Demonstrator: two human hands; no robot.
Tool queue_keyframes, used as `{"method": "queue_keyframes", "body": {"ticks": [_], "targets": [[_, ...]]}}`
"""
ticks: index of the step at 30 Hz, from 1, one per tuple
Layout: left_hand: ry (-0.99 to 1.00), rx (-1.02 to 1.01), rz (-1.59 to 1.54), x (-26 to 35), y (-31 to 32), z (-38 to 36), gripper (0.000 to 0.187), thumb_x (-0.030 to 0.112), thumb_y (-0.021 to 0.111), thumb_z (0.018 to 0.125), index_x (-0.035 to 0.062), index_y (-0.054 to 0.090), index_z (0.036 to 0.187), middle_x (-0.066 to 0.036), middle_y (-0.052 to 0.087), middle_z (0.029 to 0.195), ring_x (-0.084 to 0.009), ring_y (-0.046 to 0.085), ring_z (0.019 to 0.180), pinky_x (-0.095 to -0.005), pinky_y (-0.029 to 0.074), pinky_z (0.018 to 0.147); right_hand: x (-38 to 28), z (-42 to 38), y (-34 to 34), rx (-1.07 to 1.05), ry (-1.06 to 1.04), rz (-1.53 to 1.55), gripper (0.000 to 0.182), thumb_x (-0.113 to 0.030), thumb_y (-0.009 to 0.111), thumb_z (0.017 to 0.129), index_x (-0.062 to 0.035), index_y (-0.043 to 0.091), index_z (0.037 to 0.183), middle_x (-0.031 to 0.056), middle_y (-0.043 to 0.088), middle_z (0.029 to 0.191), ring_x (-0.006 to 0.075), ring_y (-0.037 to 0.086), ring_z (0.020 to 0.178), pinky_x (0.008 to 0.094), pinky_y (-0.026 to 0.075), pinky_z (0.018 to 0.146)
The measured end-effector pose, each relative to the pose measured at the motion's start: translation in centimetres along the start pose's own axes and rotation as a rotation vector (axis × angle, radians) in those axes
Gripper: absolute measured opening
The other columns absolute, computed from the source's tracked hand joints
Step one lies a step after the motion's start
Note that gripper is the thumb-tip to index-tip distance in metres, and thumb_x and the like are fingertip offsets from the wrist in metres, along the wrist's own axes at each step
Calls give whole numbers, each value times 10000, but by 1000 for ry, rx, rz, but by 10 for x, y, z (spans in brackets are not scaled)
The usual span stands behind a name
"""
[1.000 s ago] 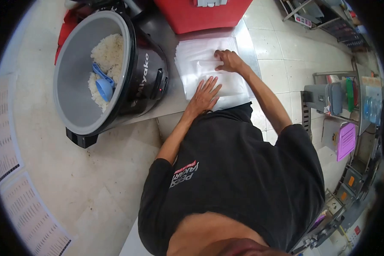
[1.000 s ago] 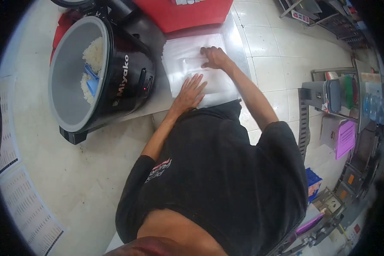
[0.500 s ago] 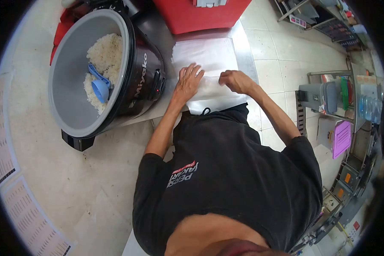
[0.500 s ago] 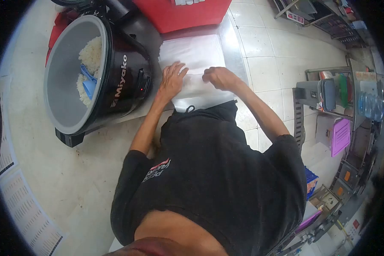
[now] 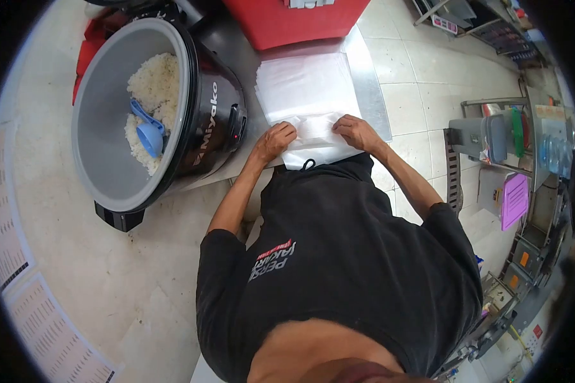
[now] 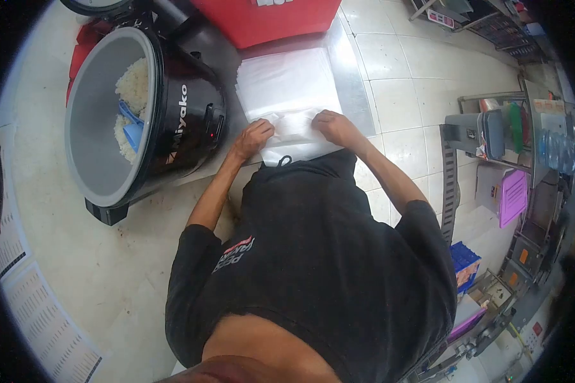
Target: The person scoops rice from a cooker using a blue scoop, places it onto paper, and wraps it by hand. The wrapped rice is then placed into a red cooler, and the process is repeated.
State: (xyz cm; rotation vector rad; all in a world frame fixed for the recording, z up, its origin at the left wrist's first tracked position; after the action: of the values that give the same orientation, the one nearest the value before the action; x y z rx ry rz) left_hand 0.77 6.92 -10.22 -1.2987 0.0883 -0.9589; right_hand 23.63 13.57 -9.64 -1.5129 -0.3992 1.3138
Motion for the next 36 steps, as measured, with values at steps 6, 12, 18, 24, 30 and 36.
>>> {"method": "queue_keyframes", "body": {"ticks": [6,12,18,24,30,36], "targets": [[-118,113,-31,24,-13,-5,222,-1,596,744,0,653,959,-122,628,1050,-272,594,991,-366,470,836,-24,-9,-7,103,43,48,249,-112,704,724,-25,630,946,101,602,1052,294,554,1022,409,417,920],[-207,131,-110,8,3,-8,154,-21,575,757,16,645,889,-118,627,998,-300,596,944,-377,469,816,9,-6,11,-23,65,-26,277,-150,672,782,-94,596,1042,68,627,937,298,569,977,408,437,858],[-679,40,-220,-15,4,23,181,13,671,701,15,627,876,-108,580,946,-327,577,924,-402,474,820,17,50,-21,-2,392,87,683,-183,793,630,-113,442,1212,128,599,978,340,562,935,414,459,842],[-422,-348,142,-42,6,80,355,81,800,541,38,604,833,-109,583,985,-327,525,1025,-422,467,834,33,102,-8,-471,133,-195,460,-293,827,537,-64,599,865,102,610,936,315,577,955,415,477,791],[-691,-92,-201,-26,-1,42,162,56,684,697,9,559,789,-156,568,831,-346,566,845,-432,437,744,22,67,-6,-240,311,-25,224,-141,736,674,-49,567,787,112,618,838,321,618,836,424,490,674],[-507,329,-149,-3,14,13,76,20,636,759,-6,571,789,-145,566,821,-342,562,831,-415,451,728,-24,6,15,87,248,-217,558,-72,632,764,-56,448,1291,106,597,1145,264,517,1112,433,380,941]]}}
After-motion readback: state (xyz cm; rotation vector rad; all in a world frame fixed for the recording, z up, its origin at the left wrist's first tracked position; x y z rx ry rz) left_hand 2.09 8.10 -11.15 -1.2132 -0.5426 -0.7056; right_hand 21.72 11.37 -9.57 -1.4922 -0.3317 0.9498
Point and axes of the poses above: each hand's wrist, its own z-axis towards the middle knuckle, its own y-axis out of the palm, x = y × z, the point moved 4 cm from there along z, towards the middle knuckle
